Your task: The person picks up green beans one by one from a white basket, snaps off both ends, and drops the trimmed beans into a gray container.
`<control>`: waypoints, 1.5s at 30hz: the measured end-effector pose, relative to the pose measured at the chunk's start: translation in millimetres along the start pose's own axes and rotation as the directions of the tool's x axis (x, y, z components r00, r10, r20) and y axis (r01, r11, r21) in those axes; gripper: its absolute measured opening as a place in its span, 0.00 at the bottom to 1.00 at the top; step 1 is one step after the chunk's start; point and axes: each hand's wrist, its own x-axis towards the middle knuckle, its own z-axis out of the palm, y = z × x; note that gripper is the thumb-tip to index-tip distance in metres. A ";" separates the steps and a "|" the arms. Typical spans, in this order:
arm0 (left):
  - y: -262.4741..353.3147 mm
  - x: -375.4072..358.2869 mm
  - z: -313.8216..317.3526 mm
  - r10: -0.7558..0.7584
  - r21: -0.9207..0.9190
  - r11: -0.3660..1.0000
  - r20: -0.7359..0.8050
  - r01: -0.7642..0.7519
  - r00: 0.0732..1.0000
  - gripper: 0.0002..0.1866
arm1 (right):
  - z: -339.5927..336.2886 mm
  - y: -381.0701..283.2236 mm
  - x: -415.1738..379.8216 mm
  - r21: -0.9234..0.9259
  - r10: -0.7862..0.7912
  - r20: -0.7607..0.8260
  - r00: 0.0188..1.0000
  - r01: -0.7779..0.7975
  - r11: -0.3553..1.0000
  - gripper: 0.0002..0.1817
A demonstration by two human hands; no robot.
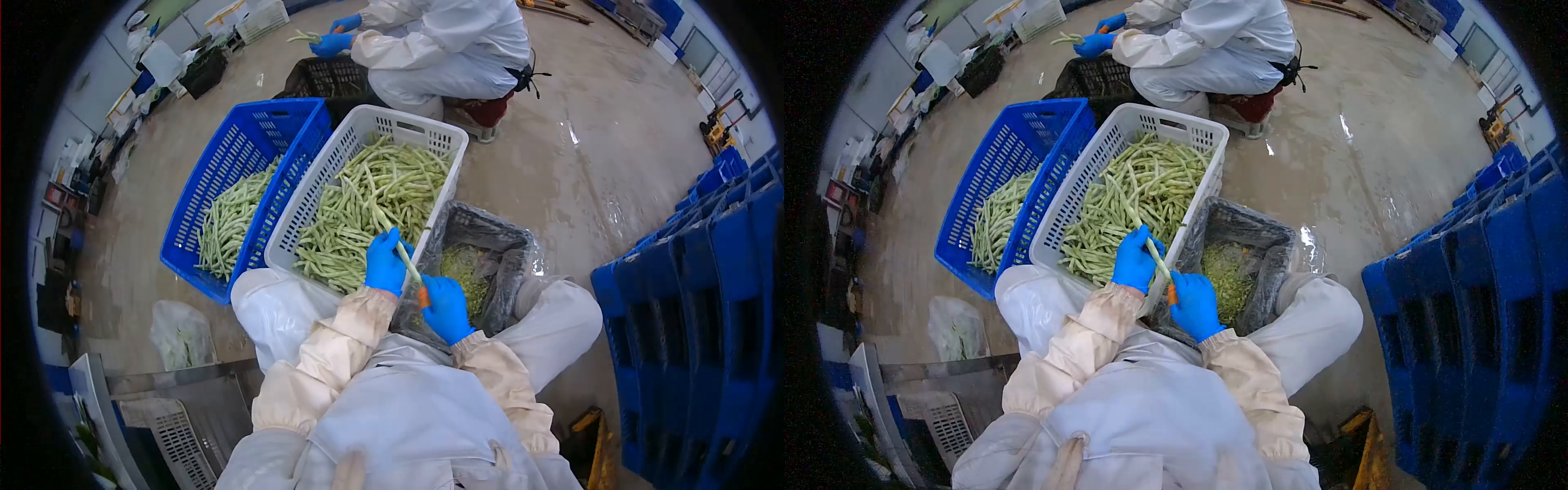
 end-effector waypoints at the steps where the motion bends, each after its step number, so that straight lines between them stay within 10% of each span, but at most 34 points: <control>1: -0.4 0.8 -1.2 0.010 0.017 1.000 0.001 -0.010 1.000 0.07 | 1.0 0.7 -0.2 -0.001 -0.001 0.004 1.000 0.001 1.000 0.16; 8: -4.9 -4.9 2.0 0.013 -0.050 0.999 -0.009 -0.013 1.000 0.07 | 6.9 1.9 -1.8 -0.123 0.041 0.108 0.993 -0.027 0.992 0.11; 13: -2.5 -9.0 -2.0 0.019 0.254 0.967 0.044 -0.030 0.999 0.09 | 11.5 -1.0 -6.0 -0.113 0.022 0.242 0.970 0.006 0.994 0.09; 20: 47.3 -38.0 -16.3 -0.255 0.687 0.726 0.267 0.001 0.929 0.08 | 9.0 18.3 -0.8 0.296 0.379 -0.100 0.920 -0.336 0.894 0.12; 23: 99.8 -41.7 -28.2 -0.220 0.786 0.617 0.224 -0.042 0.949 0.09 | 6.0 47.5 -4.2 0.301 0.505 -0.195 0.841 -0.439 0.847 0.12; 26: 193.2 -25.8 -52.9 0.243 0.778 0.583 0.110 -0.235 0.964 0.12 | -7.6 65.2 -8.8 0.123 0.622 -0.220 0.751 -0.611 0.782 0.12; 28: 270.2 9.8 -90.3 0.407 0.890 0.374 0.093 -0.259 0.909 0.14 | -4.5 65.6 -14.1 -0.099 0.661 -0.154 0.735 -0.677 0.729 0.13; 30: 309.0 27.7 -101.9 0.620 0.701 -0.713 0.624 0.010 0.476 0.15 | 12.2 67.0 -29.4 -0.460 0.676 0.165 0.718 -0.550 0.697 0.15; 33: 272.4 73.9 -104.4 0.555 0.785 -0.608 0.528 -0.120 0.643 0.16 | 31.9 85.5 -49.7 -0.600 0.667 0.290 0.686 -0.413 0.685 0.12; 34: 243.7 91.0 -95.3 0.317 0.880 -0.152 0.474 -0.449 0.822 0.16 | 33.1 88.9 -49.5 -0.609 0.652 0.384 0.653 -0.351 0.711 0.11; 36: 148.3 110.8 -102.0 -0.043 0.833 -0.401 0.400 -0.382 0.916 0.14 | 25.1 73.5 -29.1 -0.597 0.673 0.400 0.622 -0.381 0.707 0.10; 37: 93.5 131.5 -130.4 -0.326 0.853 -0.283 0.345 -0.439 0.880 0.15 | 23.7 67.4 -19.7 -0.582 0.686 0.410 0.600 -0.407 0.704 0.09; 38: 59.0 122.6 -110.3 -0.471 0.914 -0.343 0.034 -0.219 0.881 0.15 | 28.2 69.2 -19.7 -0.590 0.694 0.404 0.596 -0.409 0.696 0.09; 43: -87.5 131.2 -153.3 -0.447 0.854 -0.510 -0.162 -0.102 0.880 0.22 | 37.9 65.8 -16.8 -0.374 0.522 0.523 0.673 -0.368 0.851 0.13; 45: -107.4 125.5 -155.9 -0.113 0.903 -0.325 -0.332 0.281 0.936 0.22 | 40.6 67.7 -16.6 -0.374 0.509 0.534 0.675 -0.351 0.858 0.13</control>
